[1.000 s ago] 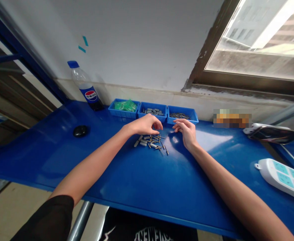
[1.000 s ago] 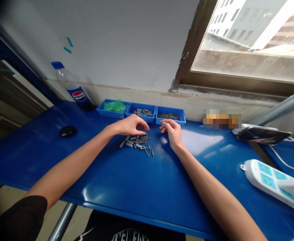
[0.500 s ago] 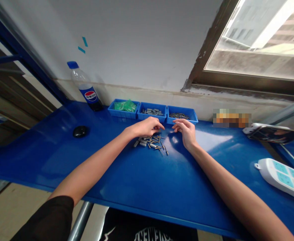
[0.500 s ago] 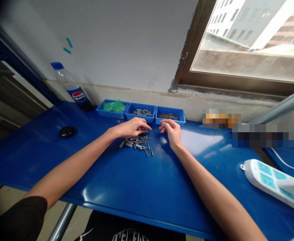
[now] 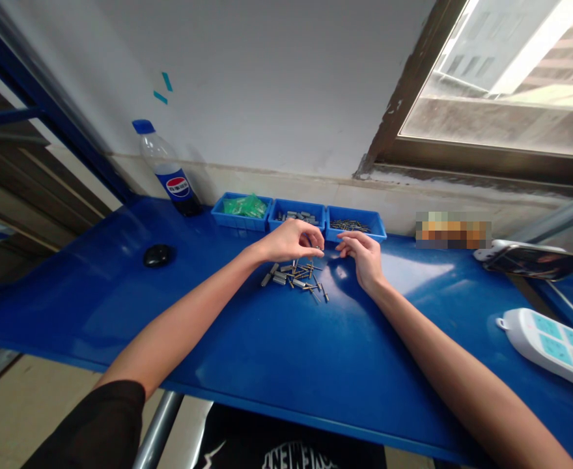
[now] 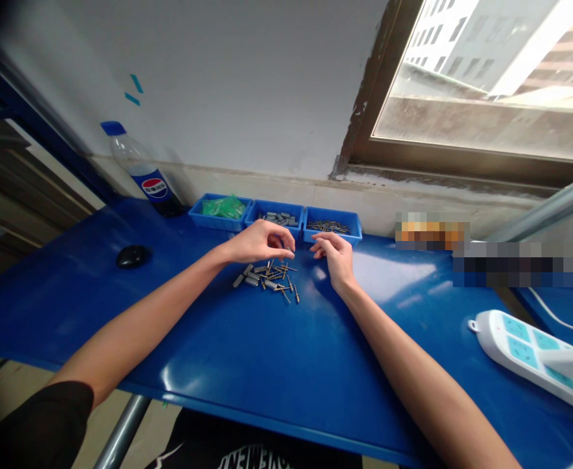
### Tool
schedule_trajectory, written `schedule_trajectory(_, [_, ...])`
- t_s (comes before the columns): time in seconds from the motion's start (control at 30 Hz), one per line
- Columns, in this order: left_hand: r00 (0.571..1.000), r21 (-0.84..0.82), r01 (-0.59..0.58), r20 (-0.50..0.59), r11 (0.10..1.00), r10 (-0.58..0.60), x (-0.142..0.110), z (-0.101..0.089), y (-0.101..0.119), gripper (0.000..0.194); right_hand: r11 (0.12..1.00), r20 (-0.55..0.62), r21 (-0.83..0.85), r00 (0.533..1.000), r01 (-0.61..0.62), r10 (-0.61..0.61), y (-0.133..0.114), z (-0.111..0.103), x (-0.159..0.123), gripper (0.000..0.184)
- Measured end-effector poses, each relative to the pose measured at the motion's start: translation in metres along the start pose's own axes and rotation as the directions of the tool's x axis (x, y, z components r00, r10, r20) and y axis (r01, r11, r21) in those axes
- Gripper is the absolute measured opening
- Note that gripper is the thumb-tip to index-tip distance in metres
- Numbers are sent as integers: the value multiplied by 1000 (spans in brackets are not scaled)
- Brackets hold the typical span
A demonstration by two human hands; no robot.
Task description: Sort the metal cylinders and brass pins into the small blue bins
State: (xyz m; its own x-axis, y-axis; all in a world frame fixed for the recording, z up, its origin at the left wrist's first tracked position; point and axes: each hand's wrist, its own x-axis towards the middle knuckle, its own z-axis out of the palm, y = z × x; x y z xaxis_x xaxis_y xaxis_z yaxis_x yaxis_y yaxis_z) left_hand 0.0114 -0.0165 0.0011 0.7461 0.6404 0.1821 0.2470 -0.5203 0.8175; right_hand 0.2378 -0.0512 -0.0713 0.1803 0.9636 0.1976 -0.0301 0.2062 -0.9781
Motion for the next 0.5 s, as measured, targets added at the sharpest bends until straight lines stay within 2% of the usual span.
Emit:
schedule_trajectory(0.1, [998, -59, 22, -53, 998, -25, 0, 1, -1, 17, 1000, 4, 16, 1000, 3, -3, 1, 0, 1, 15])
schedule_trajectory(0.2, [981, -72, 41, -186, 997, -53, 2, 1, -4, 16, 1000, 4, 28, 1000, 2, -3, 1, 0, 1, 15])
schedule_trajectory(0.27, [944, -49, 74, -319, 996, -85, 4, -1, -7, 18, 1000, 4, 27, 1000, -1, 1, 1, 0, 1, 15])
schedule_trajectory(0.33, [887, -31, 102, -449, 994, -105, 6, -3, -11, 22, 1000, 4, 17, 1000, -5, 5, 1, 0, 1, 15])
schedule_trajectory(0.4, [840, -25, 96, -534, 995, -94, 7, -4, -15, 29, 1000, 4, 2, 1000, -8, 8, 1, 0, 1, 16])
schedule_trajectory(0.43, [830, -12, 84, -553, 996, -77, 7, -5, -16, 34, 1000, 5, -4, 1000, -8, 8, 1, 1, 1, 16])
schedule_trajectory(0.5, [844, 66, 63, -537, 996, -18, 6, -8, -16, 40, 1000, 6, -6, 1000, -10, 10, 0, 1, 0, 16])
